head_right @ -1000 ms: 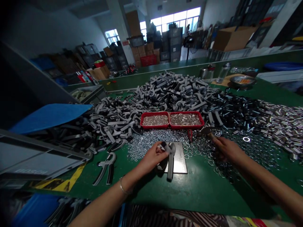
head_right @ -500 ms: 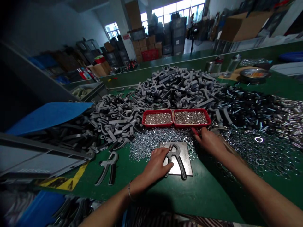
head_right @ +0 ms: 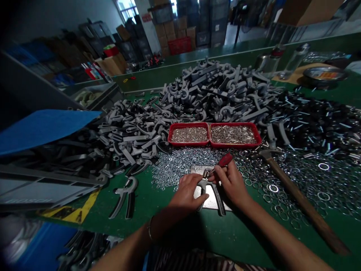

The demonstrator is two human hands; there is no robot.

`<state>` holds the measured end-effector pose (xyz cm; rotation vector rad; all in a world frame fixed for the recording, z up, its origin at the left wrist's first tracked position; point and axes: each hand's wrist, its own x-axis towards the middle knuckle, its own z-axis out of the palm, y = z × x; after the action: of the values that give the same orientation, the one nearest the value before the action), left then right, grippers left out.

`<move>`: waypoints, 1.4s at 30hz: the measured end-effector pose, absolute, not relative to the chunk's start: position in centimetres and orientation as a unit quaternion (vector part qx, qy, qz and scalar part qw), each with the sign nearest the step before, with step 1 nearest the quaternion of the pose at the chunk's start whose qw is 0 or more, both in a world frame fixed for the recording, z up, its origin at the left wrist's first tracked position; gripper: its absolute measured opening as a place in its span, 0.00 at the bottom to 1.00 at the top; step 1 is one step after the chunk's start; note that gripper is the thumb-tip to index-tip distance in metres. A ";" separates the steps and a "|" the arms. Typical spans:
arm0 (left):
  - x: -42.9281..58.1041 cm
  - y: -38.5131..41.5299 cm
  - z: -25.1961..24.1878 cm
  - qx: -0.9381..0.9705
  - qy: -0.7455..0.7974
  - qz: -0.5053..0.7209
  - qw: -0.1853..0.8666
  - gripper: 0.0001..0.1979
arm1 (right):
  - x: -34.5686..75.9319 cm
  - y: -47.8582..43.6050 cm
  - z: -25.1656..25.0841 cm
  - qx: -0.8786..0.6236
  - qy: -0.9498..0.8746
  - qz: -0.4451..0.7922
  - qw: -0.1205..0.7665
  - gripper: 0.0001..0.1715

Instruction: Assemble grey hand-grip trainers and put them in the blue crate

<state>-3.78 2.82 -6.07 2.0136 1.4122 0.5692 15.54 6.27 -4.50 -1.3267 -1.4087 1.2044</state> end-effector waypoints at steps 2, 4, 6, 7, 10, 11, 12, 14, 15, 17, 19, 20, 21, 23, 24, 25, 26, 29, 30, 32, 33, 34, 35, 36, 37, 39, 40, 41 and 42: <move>-3.7 2.8 -6.2 0.757 0.536 0.218 0.304 0.27 | 15.4 6.3 -5.2 -0.535 -0.582 0.463 0.401 0.18; -3.6 2.8 -6.3 0.753 0.539 0.222 0.306 0.27 | 15.6 6.4 -5.4 -0.537 -0.591 0.460 0.389 0.17; -3.6 2.7 -6.4 0.749 0.542 0.226 0.307 0.27 | 15.8 6.4 -5.3 -0.539 -0.594 0.461 0.380 0.17; -3.5 2.7 -6.4 0.747 0.544 0.227 0.306 0.28 | 15.8 6.4 -5.2 -0.540 -0.595 0.460 0.378 0.17; -3.5 2.7 -6.5 0.746 0.546 0.228 0.306 0.28 | 15.7 6.2 -5.0 -0.545 -0.595 0.454 0.378 0.17; -3.5 2.7 -6.4 0.747 0.545 0.227 0.306 0.28 | 15.7 6.2 -5.0 -0.546 -0.595 0.453 0.379 0.17; -3.5 2.7 -6.4 0.747 0.545 0.225 0.307 0.28 | 15.6 6.2 -5.0 -0.547 -0.594 0.452 0.380 0.17; -3.5 2.7 -6.3 0.749 0.543 0.223 0.308 0.28 | 15.7 6.1 -5.2 -0.548 -0.593 0.451 0.381 0.18; -3.5 2.7 -6.3 0.748 0.543 0.223 0.309 0.27 | 15.7 6.1 -5.3 -0.549 -0.593 0.449 0.381 0.18; -3.5 2.7 -6.3 0.747 0.544 0.223 0.309 0.28 | 15.8 5.8 -5.5 -0.552 -0.600 0.439 0.377 0.17; -3.5 2.7 -6.3 0.747 0.545 0.220 0.311 0.28 | 15.9 5.4 -5.6 -0.567 -0.626 0.401 0.356 0.16; -3.5 2.7 -6.2 0.747 0.544 0.219 0.312 0.28 | 15.8 5.3 -5.6 -0.575 -0.647 0.370 0.336 0.15; -3.5 2.7 -6.2 0.748 0.543 0.218 0.312 0.28 | 15.7 5.1 -5.6 -0.581 -0.673 0.335 0.311 0.15; -3.6 2.7 -6.2 0.750 0.541 0.215 0.314 0.27 | 15.2 5.2 -5.2 -0.577 -0.727 0.270 0.259 0.15; -3.6 2.8 -6.1 0.751 0.539 0.214 0.316 0.27 | 14.9 5.5 -4.8 -0.566 -0.750 0.245 0.241 0.14; -3.6 2.8 -6.0 0.752 0.537 0.213 0.317 0.26 | 14.6 6.0 -4.4 -0.549 -0.770 0.225 0.234 0.14; -3.7 2.8 -5.9 0.753 0.536 0.211 0.319 0.26 | 14.5 6.6 -3.8 -0.534 -0.785 0.203 0.240 0.15; -3.9 2.9 -5.7 0.755 0.531 0.205 0.325 0.27 | 14.8 8.7 -2.3 -0.526 -0.789 0.115 0.296 0.24; -3.9 2.9 -5.6 0.757 0.529 0.203 0.327 0.27 | 15.2 9.2 -2.0 -0.529 -0.772 0.129 0.328 0.27; -4.0 2.9 -5.5 0.758 0.525 0.201 0.331 0.27 | 16.1 9.6 -2.2 -0.524 -0.696 0.287 0.397 0.30; -4.0 3.0 -5.5 0.758 0.524 0.200 0.331 0.27 | 16.6 9.5 -2.5 -0.504 -0.644 0.397 0.417 0.28; -4.0 3.0 -5.5 0.757 0.526 0.199 0.332 0.26 | 17.0 9.1 -3.1 -0.482 -0.589 0.491 0.424 0.24; -4.0 3.1 -5.5 0.755 0.529 0.199 0.333 0.25 | 17.3 8.5 -3.7 -0.469 -0.546 0.552 0.421 0.20; -4.0 3.1 -5.5 0.753 0.531 0.198 0.335 0.25 | 17.4 7.9 -4.3 -0.472 -0.526 0.572 0.415 0.18; -4.0 3.1 -5.5 0.751 0.533 0.198 0.336 0.25 | 17.5 7.2 -4.8 -0.486 -0.522 0.567 0.413 0.18; -3.9 3.1 -5.6 0.750 0.533 0.199 0.337 0.26 | 17.5 6.3 -5.5 -0.512 -0.521 0.538 0.421 0.19; -3.9 3.0 -5.7 0.749 0.533 0.201 0.337 0.26 | 17.4 6.0 -5.7 -0.518 -0.522 0.529 0.424 0.19; -3.9 3.0 -5.7 0.749 0.534 0.203 0.337 0.26 | 17.4 5.9 -5.8 -0.518 -0.526 0.524 0.425 0.19; -3.9 2.9 -5.8 0.748 0.535 0.206 0.336 0.27 | 17.4 5.9 -5.8 -0.516 -0.532 0.522 0.422 0.19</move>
<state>-3.87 2.95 -5.77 1.9493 1.3942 0.5370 17.35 5.92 -5.81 -1.2915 -1.3320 1.3079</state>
